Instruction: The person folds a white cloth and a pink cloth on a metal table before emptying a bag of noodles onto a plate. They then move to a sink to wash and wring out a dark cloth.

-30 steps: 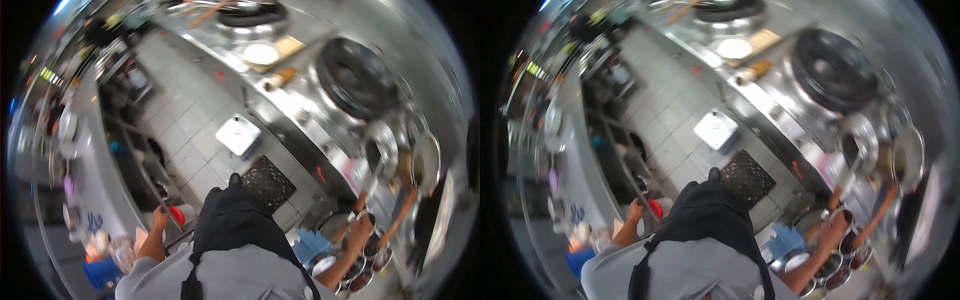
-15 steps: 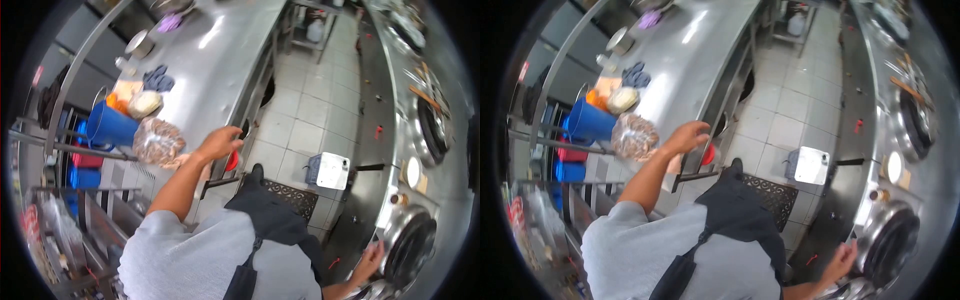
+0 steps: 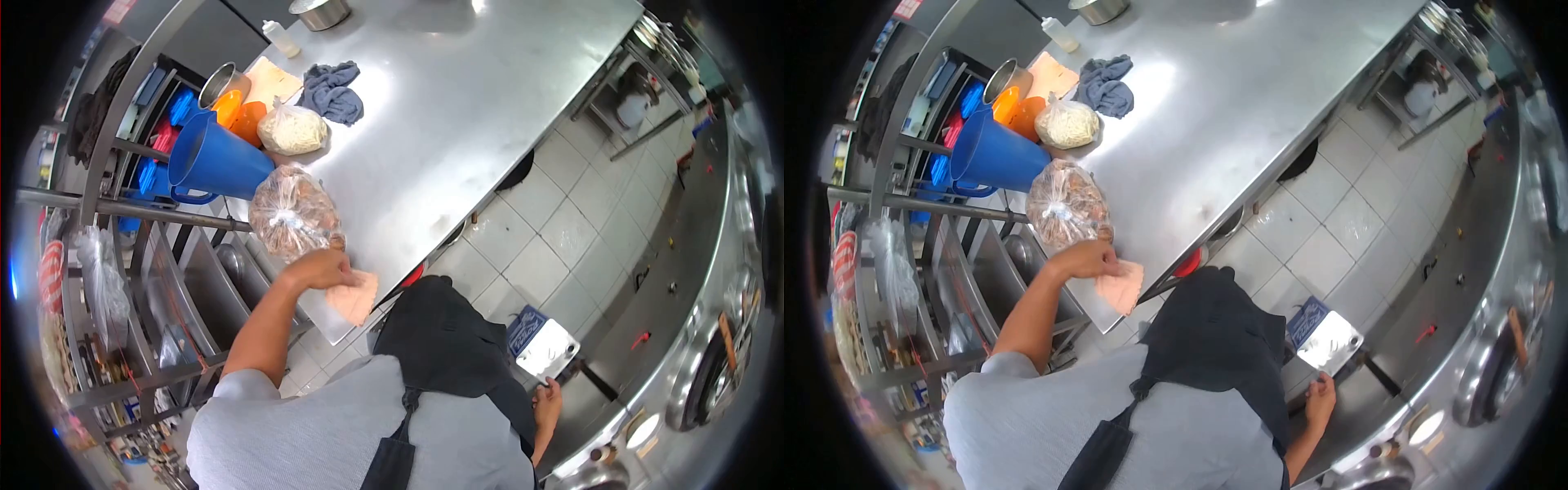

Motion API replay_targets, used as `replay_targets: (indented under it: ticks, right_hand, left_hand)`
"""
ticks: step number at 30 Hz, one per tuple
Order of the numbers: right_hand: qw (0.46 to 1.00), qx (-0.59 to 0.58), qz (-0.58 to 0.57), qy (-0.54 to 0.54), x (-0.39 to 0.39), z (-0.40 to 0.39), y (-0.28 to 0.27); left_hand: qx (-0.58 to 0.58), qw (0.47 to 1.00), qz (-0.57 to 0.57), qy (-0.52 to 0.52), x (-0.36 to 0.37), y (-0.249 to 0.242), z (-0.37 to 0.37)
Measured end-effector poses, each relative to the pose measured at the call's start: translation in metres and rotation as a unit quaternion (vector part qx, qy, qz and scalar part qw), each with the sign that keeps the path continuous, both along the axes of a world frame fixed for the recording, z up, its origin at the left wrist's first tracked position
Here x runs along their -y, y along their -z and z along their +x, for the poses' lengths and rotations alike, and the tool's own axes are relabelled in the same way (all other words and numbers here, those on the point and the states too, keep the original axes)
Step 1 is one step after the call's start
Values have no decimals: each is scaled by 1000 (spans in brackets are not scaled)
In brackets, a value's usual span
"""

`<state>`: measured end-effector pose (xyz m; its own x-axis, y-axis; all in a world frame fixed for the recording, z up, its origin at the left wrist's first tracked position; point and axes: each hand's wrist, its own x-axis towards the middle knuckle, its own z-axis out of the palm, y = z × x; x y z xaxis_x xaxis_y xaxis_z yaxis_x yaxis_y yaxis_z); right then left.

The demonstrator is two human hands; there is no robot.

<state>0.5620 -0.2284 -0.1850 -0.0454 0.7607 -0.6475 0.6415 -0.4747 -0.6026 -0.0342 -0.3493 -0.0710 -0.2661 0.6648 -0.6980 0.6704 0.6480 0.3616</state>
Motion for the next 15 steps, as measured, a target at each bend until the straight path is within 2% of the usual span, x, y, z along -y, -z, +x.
replay_targets:
  ticks: [1, 3, 4, 5, 6, 7, 8, 9, 10, 11, 13, 14, 15]
  right_hand:
    - [1000, -4, 0, -9, -11, 2, 10]
    - [999, -22, -25, -24, -37, 7, 29]
    - [994, 16, -11, -110, -54, 11, 39]
    - [991, 14, -12, -130, -71, 16, 63]
    - [969, -48, 125, -208, -87, 33, 105]
    - [919, -120, 254, -278, -101, 50, 140]
    - [914, -124, 248, -298, -115, 78, 174]
    - [931, -117, 149, -311, -139, 87, 212]
    - [939, -104, 44, -326, -162, 90, 229]
    - [932, -108, 42, -345, -190, 69, 182]
    - [968, -66, -137, -198, -241, 5, 106]
    - [973, -52, -152, -168, -258, 2, 113]
    - [970, -50, -154, -181, -279, -1, 108]
  left_hand:
    - [-4, 1000, 0, -9, -1, 5, 6]
    - [-89, 991, -96, -35, -7, 13, 20]
    - [-100, 991, -86, -27, -6, 14, 24]
    - [-100, 990, -90, -47, -6, 15, 36]
    - [-166, 980, -22, -111, 0, 16, 57]
    - [-235, 956, 41, -171, 6, 14, 79]
    - [-274, 938, 80, -196, 9, 17, 102]
    - [-286, 931, 83, -213, 11, 25, 118]
    - [-342, 901, 159, -216, 23, 37, 141]
    - [-395, 864, 228, -215, 37, 51, 160]
    - [-388, 862, 205, -255, 39, 55, 181]
    - [-396, 849, 220, -271, 35, 53, 187]
    - [-403, 836, 238, -286, 29, 51, 194]
